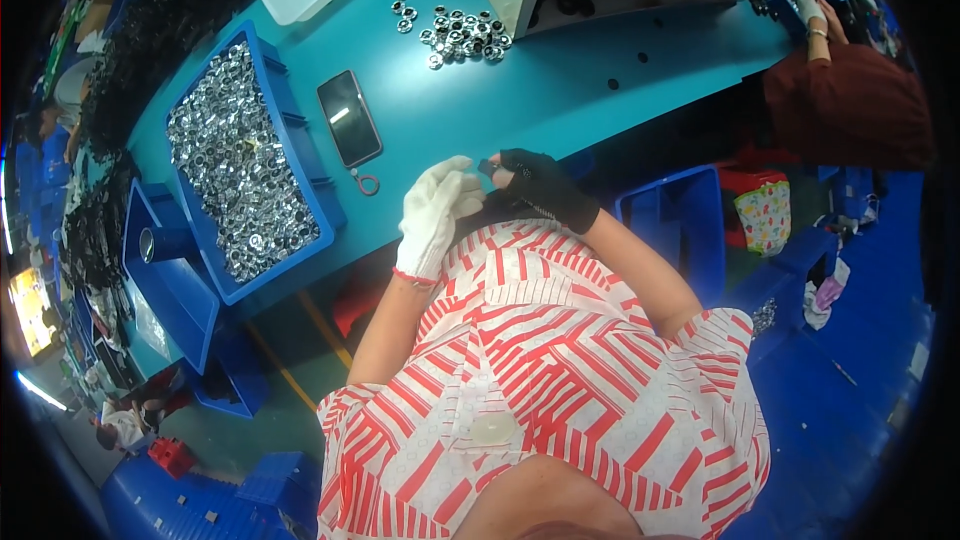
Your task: Assembling small metal washers with rubber gaskets at an industrial workstation.
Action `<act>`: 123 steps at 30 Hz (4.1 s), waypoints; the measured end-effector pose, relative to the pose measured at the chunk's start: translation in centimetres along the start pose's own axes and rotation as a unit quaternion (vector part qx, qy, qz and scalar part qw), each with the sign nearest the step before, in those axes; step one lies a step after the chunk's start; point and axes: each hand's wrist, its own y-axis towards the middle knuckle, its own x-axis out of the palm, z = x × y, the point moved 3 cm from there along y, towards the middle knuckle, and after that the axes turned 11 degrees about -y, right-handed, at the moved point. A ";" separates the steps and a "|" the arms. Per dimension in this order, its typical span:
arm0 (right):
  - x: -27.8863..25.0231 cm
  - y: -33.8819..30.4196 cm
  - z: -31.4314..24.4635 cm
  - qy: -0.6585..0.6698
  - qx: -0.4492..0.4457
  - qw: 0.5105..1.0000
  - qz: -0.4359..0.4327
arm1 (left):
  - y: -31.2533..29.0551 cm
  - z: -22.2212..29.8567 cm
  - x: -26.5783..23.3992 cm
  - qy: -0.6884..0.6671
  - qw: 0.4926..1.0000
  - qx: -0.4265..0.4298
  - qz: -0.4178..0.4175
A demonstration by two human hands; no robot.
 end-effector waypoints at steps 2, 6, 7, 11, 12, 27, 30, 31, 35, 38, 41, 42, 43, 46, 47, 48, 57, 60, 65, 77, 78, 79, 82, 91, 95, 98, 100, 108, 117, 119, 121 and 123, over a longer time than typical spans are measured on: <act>0.3 -0.5 0.4 0.296 0.208 0.929 -0.072 | 0.0 -0.1 0.0 0.021 0.999 0.022 0.008; 1.7 -0.9 1.5 0.376 0.232 0.893 -0.091 | -0.7 0.1 1.6 0.066 0.997 0.043 -0.005; 1.7 -0.9 1.6 0.376 0.232 0.892 -0.091 | -0.8 0.1 2.0 0.082 0.995 0.034 -0.035; 1.8 -1.0 2.7 0.381 0.229 0.887 -0.122 | -0.9 0.3 2.7 0.023 0.999 -0.009 -0.035; 1.8 -0.9 2.8 0.351 0.205 0.904 -0.129 | -0.8 0.4 2.7 0.024 0.999 -0.010 -0.035; 0.4 -4.9 8.8 0.356 0.240 0.903 -0.028 | 0.9 -2.7 0.1 0.133 0.991 -0.031 0.001; -0.3 -7.3 14.2 0.254 0.277 0.925 0.049 | 0.9 -3.7 -1.5 0.152 0.987 -0.056 0.011; -0.4 -7.9 17.5 0.199 0.277 0.938 0.064 | 1.0 -3.9 -1.6 0.155 0.986 -0.062 0.005; -0.8 -7.7 22.9 0.079 0.320 0.922 0.204 | 1.9 -4.5 -2.2 0.178 0.981 -0.077 0.018; -2.5 -7.7 23.4 0.092 0.378 0.887 0.250 | 2.5 -4.3 -1.5 0.179 0.981 -0.062 0.029; -4.7 -8.1 22.3 0.052 0.304 0.910 0.278 | 2.7 -4.3 -1.2 0.185 0.980 -0.054 0.037; -5.9 -8.0 21.0 -0.030 0.204 0.923 0.326 | 2.6 -4.5 -1.3 0.175 0.982 -0.053 0.043; -7.8 -7.1 17.0 -0.070 0.180 0.931 0.311 | 2.3 -4.7 -1.7 0.162 0.984 -0.049 0.055; -13.7 -3.1 12.1 -0.228 0.044 0.924 0.305 | 2.0 -5.8 -1.8 0.144 0.985 -0.059 0.075; -15.0 -0.9 12.0 -0.237 0.024 0.909 0.342 | 2.0 -5.9 -1.1 0.149 0.984 -0.061 0.083; -16.3 1.9 11.7 -0.246 0.004 0.893 0.377 | 1.8 -6.0 -0.3 0.146 0.984 -0.062 0.084; -22.6 16.8 14.1 -0.454 -0.013 0.857 0.245 | 0.1 -6.5 0.6 0.097 0.986 -0.015 0.132; -21.7 15.6 11.3 -0.433 0.010 0.885 0.173 | -0.7 -6.6 0.0 0.079 0.985 -0.006 0.151; -13.2 7.6 9.6 0.443 0.097 0.891 -0.039 | 0.0 -5.0 1.5 0.078 0.991 0.005 0.108; -3.3 0.3 2.2 0.346 0.186 0.913 -0.108 | 0.5 -1.1 2.5 0.050 0.995 0.038 0.078; -2.8 0.2 2.2 0.338 0.196 0.913 -0.114 | 0.4 -1.0 2.1 0.035 0.997 0.032 0.068; -2.3 0.3 2.1 0.337 0.198 0.913 -0.118 | 0.3 -1.0 1.8 0.019 0.998 0.027 0.057; -1.0 0.7 1.5 0.236 0.160 0.952 -0.112 | 0.0 -0.5 0.9 0.039 0.998 0.027 0.045; 1.4 0.4 -2.5 -0.272 -0.243 0.930 0.050 | -1.9 1.1 1.1 -0.104 0.995 -0.007 0.009; 1.7 0.8 -1.8 -0.152 -0.181 0.971 0.030 | -1.7 0.9 0.2 -0.126 0.992 -0.006 -0.015; 1.8 0.9 -1.4 -0.098 -0.162 0.982 0.006 | -1.7 0.6 0.0 -0.145 0.989 0.002 -0.014; 1.8 0.8 -1.3 -0.084 -0.161 0.983 0.007 | -1.7 0.5 0.0 -0.150 0.989 0.000 -0.013; 2.0 1.5 -0.7 -0.058 -0.143 0.986 -0.056 | -1.7 0.3 -0.1 -0.155 0.987 0.006 -0.027; -3.8 10.9 8.0 -0.257 -0.020 0.933 0.253 | -2.2 -0.4 -3.2 -0.163 0.984 0.010 0.067; -4.6 12.7 7.5 -0.297 0.011 0.928 0.226 | -2.4 -0.5 -3.8 -0.176 0.982 0.017 0.063; -4.8 14.1 6.5 -0.387 -0.007 0.894 0.227 | -2.8 -0.5 -4.3 -0.180 0.980 0.013 0.086; -5.3 15.6 7.7 -0.399 -0.095 0.878 0.246 | -2.8 -0.5 -4.3 -0.178 0.980 0.012 0.082</act>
